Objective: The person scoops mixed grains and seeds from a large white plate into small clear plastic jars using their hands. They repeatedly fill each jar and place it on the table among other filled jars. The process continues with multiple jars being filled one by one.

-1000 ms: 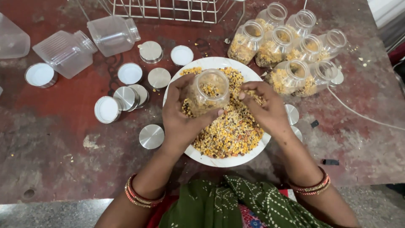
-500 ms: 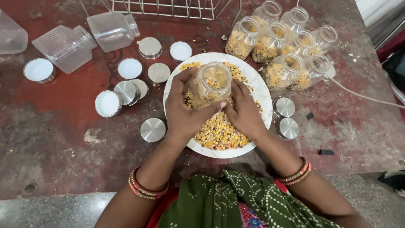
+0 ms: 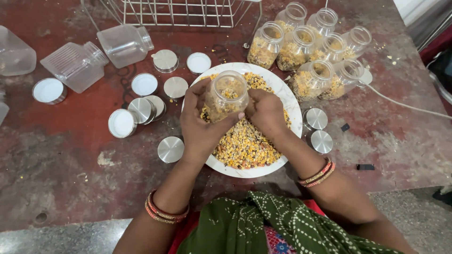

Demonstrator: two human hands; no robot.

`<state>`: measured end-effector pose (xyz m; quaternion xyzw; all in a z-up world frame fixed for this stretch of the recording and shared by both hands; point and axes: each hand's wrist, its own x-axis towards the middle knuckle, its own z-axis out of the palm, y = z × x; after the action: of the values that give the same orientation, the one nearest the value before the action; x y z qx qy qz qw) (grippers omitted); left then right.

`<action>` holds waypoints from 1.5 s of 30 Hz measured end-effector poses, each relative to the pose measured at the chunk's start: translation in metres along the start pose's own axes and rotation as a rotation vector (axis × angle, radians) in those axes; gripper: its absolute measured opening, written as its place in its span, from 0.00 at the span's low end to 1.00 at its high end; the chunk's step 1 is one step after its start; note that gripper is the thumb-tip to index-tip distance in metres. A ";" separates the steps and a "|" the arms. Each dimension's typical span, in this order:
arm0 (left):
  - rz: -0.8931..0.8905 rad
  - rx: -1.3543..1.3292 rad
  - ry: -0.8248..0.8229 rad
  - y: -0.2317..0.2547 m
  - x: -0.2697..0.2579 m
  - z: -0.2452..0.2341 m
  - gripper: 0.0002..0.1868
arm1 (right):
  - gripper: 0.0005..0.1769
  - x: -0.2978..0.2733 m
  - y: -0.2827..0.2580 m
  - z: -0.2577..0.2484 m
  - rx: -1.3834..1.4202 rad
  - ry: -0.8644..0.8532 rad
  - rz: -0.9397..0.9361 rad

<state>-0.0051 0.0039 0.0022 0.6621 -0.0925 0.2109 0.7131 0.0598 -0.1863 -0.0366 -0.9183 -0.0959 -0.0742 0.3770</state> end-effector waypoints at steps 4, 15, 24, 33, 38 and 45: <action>-0.011 0.064 -0.002 -0.003 0.000 0.000 0.44 | 0.23 0.020 0.006 -0.001 0.482 0.022 0.056; 0.003 0.129 -0.037 -0.004 -0.003 0.009 0.45 | 0.22 0.034 -0.072 -0.065 1.361 0.026 0.264; -0.172 0.169 -0.064 0.005 -0.008 0.019 0.45 | 0.22 0.038 -0.088 -0.062 1.455 0.111 0.157; -0.141 0.241 -0.048 0.003 -0.008 0.019 0.47 | 0.23 0.037 -0.088 -0.056 1.386 0.135 0.117; -0.141 0.240 -0.049 0.004 -0.008 0.018 0.47 | 0.25 0.036 -0.088 -0.055 1.364 0.144 0.108; -0.132 0.228 -0.053 0.005 -0.008 0.019 0.47 | 0.26 0.034 -0.094 -0.055 1.328 0.120 0.057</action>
<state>-0.0113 -0.0161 0.0057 0.7487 -0.0427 0.1551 0.6431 0.0672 -0.1559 0.0729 -0.4876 -0.0758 -0.0402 0.8689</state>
